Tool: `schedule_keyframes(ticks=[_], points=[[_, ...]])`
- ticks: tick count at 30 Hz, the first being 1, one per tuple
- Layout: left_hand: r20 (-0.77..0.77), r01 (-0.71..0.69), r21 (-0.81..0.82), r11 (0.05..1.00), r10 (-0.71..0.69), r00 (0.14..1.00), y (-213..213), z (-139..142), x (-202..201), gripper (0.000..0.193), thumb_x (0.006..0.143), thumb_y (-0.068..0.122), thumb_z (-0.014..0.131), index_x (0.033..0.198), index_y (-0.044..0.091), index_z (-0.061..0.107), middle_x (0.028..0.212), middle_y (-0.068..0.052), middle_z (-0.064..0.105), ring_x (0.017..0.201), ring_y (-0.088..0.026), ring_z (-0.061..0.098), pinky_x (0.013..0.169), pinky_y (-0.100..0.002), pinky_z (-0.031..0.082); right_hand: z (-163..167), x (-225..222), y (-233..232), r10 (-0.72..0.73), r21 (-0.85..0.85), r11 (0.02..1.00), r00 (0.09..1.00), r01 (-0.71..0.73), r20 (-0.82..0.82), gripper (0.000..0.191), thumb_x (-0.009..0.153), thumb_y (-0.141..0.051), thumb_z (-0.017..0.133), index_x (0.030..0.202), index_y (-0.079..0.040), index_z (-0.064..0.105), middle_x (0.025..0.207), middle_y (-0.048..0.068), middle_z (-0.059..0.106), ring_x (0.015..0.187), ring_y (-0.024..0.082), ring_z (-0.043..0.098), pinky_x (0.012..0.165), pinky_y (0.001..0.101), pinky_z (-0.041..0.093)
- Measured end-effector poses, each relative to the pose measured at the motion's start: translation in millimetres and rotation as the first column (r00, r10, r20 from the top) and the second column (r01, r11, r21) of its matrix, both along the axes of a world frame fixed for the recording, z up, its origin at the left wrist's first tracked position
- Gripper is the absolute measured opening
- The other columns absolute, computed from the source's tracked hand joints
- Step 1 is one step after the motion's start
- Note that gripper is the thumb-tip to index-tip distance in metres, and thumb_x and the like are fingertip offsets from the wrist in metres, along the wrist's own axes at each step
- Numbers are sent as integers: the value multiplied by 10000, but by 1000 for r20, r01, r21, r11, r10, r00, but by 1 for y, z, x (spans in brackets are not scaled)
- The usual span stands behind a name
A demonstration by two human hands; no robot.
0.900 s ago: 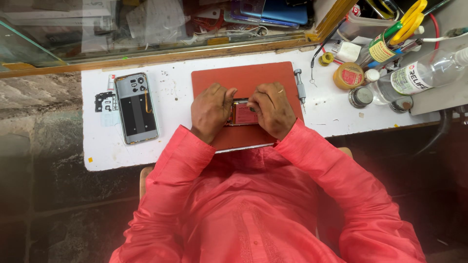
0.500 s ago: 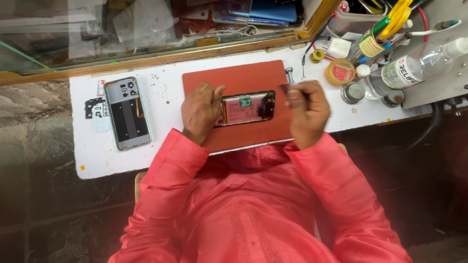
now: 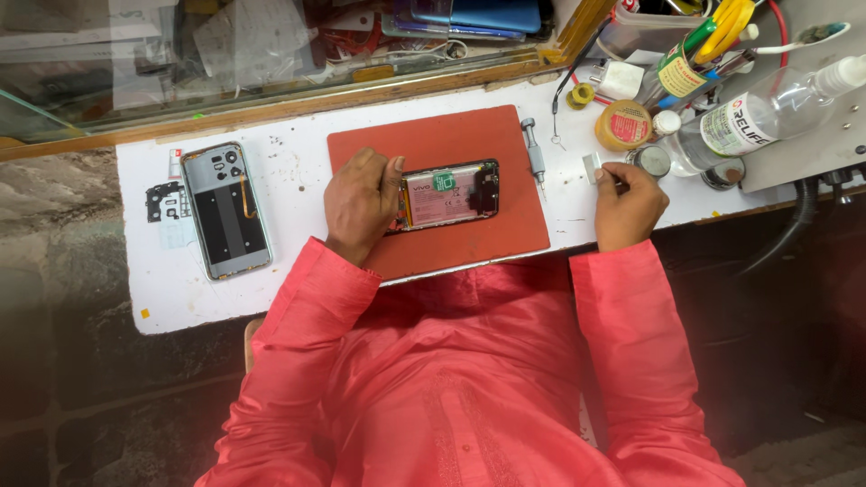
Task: The person works at a repair bench on a disassembled smartphone, prying components and disconnecting the battery from the phone body, then lifting the motherboard and flex cables out of the frame. They then hold the phone and heat its screen edge with a heat gun, working around the perimeter.
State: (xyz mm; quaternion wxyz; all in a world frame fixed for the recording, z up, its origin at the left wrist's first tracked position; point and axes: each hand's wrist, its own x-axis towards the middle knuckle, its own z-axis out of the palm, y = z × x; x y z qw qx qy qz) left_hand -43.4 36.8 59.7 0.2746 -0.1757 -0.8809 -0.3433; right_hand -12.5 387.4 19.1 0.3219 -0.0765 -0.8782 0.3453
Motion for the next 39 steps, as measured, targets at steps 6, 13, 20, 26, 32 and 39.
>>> schedule_keyframes(ticks=[6, 13, 20, 26, 32, 39], points=[[31, 78, 14, 997, -79, 996, 28, -99, -15, 320, 973, 263, 736, 790, 42, 594, 784, -119, 562, 721, -325, 588, 611, -440, 464, -92, -16, 45, 13, 222, 975, 998, -1, -54, 134, 905, -18, 831, 1013, 26, 764, 895, 163, 685, 701, 206, 634, 637, 341, 515], [11, 92, 19, 996, -92, 996, 43, -148, -16, 272, 945, 226, 745, 812, 39, 599, 798, -119, 578, 730, -324, 594, 629, -434, 473, -124, 26, -38, 594, -966, 208, 804, -155, -1, 264, 1002, -218, 674, 1135, 7, 717, 790, 116, 732, 511, 120, 617, 413, 224, 456], [-19, 113, 28, 993, -113, 993, 14, -162, 6, 242, 946, 192, 738, 822, 40, 597, 807, -125, 581, 736, -338, 587, 633, -440, 465, -132, 31, -123, 687, -999, -3, 726, -47, -36, 348, 1036, -236, 595, 1223, 52, 652, 795, 133, 730, 534, 113, 649, 431, 221, 480], [-36, 151, 28, 988, -150, 988, -22, -155, 25, 211, 925, 170, 744, 837, 48, 595, 811, -114, 569, 732, -330, 579, 624, -427, 457, -122, 44, -175, 649, -999, 10, 761, -43, -27, 248, 1022, -245, 638, 1073, -4, 666, 747, 106, 723, 503, 109, 635, 407, 219, 458], [-59, 290, -103, 951, -297, 953, -73, -113, 46, 292, 830, 223, 811, 846, 51, 576, 815, -135, 533, 750, -338, 558, 660, -453, 447, -111, 55, -228, 606, -988, 105, 795, -113, -27, 222, 1024, -232, 665, 958, -21, 683, 699, 68, 691, 474, 96, 589, 395, 219, 438], [134, 413, -191, 891, -393, 910, -118, -73, 76, 248, 914, 193, 686, 1130, 70, 696, 914, -109, 680, 856, -336, 645, 741, -467, 493, -92, 88, -281, 588, -978, 89, 802, -188, -100, 210, 1039, -205, 623, 938, -32, 688, 663, 58, 669, 464, 104, 575, 414, 224, 447]])
